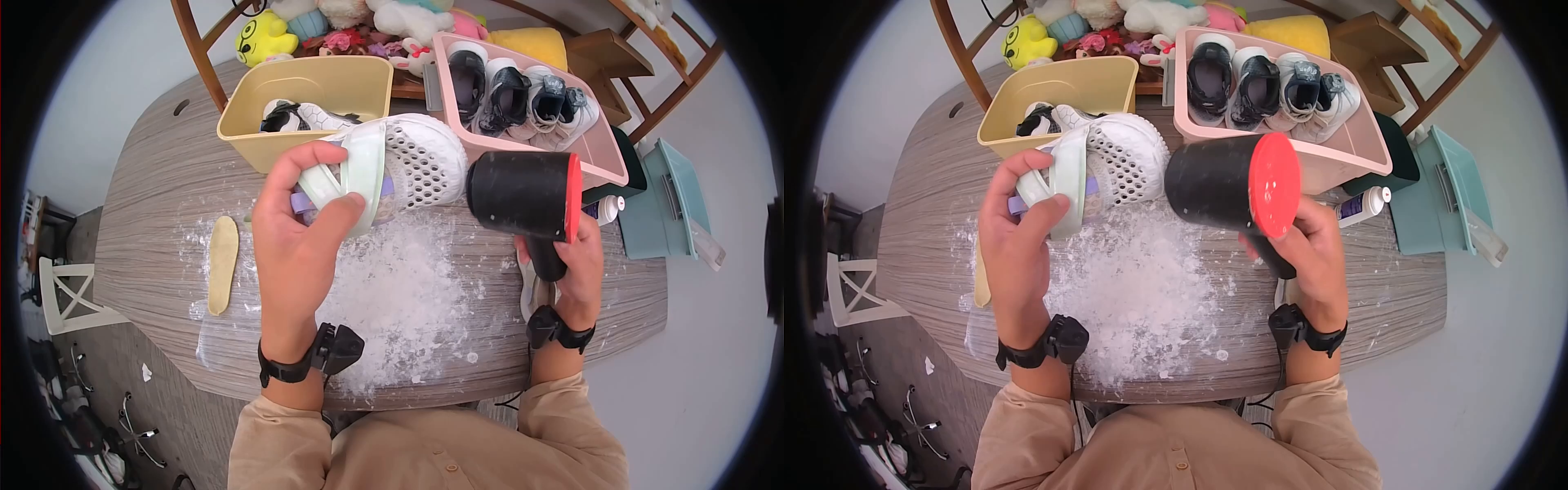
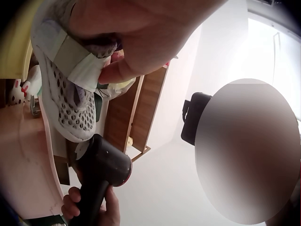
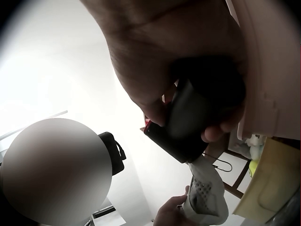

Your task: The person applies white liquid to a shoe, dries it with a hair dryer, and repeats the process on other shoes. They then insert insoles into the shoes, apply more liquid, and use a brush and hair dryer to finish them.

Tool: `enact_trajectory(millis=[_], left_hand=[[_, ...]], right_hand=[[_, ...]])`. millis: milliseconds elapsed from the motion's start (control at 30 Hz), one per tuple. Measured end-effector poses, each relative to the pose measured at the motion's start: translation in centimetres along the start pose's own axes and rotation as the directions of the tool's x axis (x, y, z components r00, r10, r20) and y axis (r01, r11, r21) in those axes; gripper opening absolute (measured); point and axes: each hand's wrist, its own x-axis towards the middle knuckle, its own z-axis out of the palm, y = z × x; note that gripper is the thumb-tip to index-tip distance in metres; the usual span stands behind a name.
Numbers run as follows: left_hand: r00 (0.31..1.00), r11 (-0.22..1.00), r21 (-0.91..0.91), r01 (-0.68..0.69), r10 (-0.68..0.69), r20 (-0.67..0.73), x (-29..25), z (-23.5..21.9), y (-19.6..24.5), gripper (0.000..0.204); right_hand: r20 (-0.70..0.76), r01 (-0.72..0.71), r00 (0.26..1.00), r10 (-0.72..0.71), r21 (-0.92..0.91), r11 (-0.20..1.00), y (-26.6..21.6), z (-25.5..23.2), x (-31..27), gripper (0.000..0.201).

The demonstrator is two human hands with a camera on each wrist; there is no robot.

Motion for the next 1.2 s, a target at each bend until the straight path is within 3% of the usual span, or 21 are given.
enact_trajectory(millis=[167,267,467,767,1067,1200], left_hand=[[1.000,1.000,0.000,0.001,-0.001,-0.021,0.0,0.2,0.1,0.032],[1.000,0.999,0.044,-0.021,0.022,-0.010,0.0,0.0,0.1,0.031],[1.000,0.999,0.039,-0.008,0.009,-0.024,0.0,-0.1,0.2,0.028],[1.000,0.999,0.040,-0.021,0.022,-0.022,0.0,0.0,0.3,0.027],[0.998,0.995,0.078,-0.055,0.057,-0.016,-0.1,0.6,0.4,0.025],[0.999,0.996,0.084,-0.035,0.035,0.001,-0.1,0.1,0.2,0.025]], right_hand=[[0.016,-0.005,1.000,0.006,-0.050,0.999,-0.3,0.1,0.0,0.030],[-0.062,-0.023,0.998,0.024,0.022,1.000,-0.3,0.5,0.2,0.030],[0.049,-0.027,0.998,0.027,0.013,1.000,-0.3,-0.2,0.0,0.032],[0.084,-0.068,0.994,0.069,-0.023,0.997,-0.4,-0.9,-0.2,0.033],[-0.020,-0.054,0.998,0.055,0.025,0.998,-0.7,0.0,0.1,0.033],[0.031,-0.071,0.997,0.072,-0.013,0.997,-0.6,-0.6,-0.2,0.034]])
